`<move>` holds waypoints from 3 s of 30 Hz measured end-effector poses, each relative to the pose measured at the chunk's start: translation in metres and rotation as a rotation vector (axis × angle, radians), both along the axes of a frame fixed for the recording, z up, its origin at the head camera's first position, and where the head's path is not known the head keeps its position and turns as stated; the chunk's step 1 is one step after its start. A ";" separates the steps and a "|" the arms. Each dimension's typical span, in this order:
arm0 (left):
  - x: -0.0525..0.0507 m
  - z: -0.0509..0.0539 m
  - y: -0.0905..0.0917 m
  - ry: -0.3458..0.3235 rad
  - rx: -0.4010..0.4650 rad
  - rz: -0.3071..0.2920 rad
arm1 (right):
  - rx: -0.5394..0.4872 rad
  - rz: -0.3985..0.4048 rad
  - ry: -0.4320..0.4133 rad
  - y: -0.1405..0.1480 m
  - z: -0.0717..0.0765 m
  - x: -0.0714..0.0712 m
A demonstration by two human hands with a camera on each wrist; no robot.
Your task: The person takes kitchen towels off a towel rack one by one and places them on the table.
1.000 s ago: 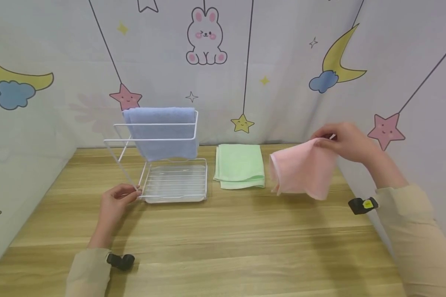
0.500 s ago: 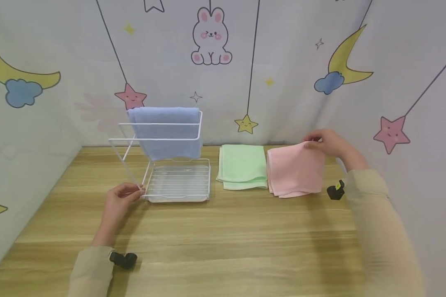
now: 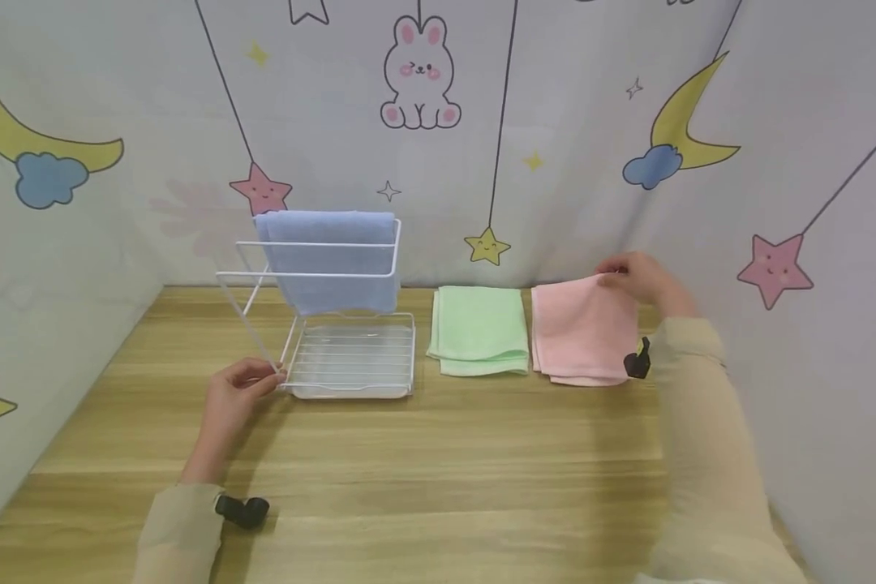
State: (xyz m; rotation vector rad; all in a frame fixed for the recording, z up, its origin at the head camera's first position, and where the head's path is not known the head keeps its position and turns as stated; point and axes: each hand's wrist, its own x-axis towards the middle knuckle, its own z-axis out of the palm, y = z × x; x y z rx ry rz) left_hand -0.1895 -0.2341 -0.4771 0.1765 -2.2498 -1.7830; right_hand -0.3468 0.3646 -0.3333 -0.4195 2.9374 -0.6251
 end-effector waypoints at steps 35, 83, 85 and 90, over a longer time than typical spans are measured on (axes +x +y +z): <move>0.000 0.000 -0.003 0.024 -0.066 -0.012 | -0.041 -0.021 0.023 -0.013 -0.019 -0.018; 0.002 0.003 0.000 0.023 -0.039 -0.017 | -0.033 -0.004 0.151 -0.028 0.029 -0.021; 0.004 0.007 0.002 0.018 -0.035 -0.020 | -0.021 -0.001 0.167 -0.030 0.036 -0.021; 0.014 0.025 0.008 0.014 -0.038 -0.039 | -0.001 0.027 0.216 -0.035 0.055 -0.022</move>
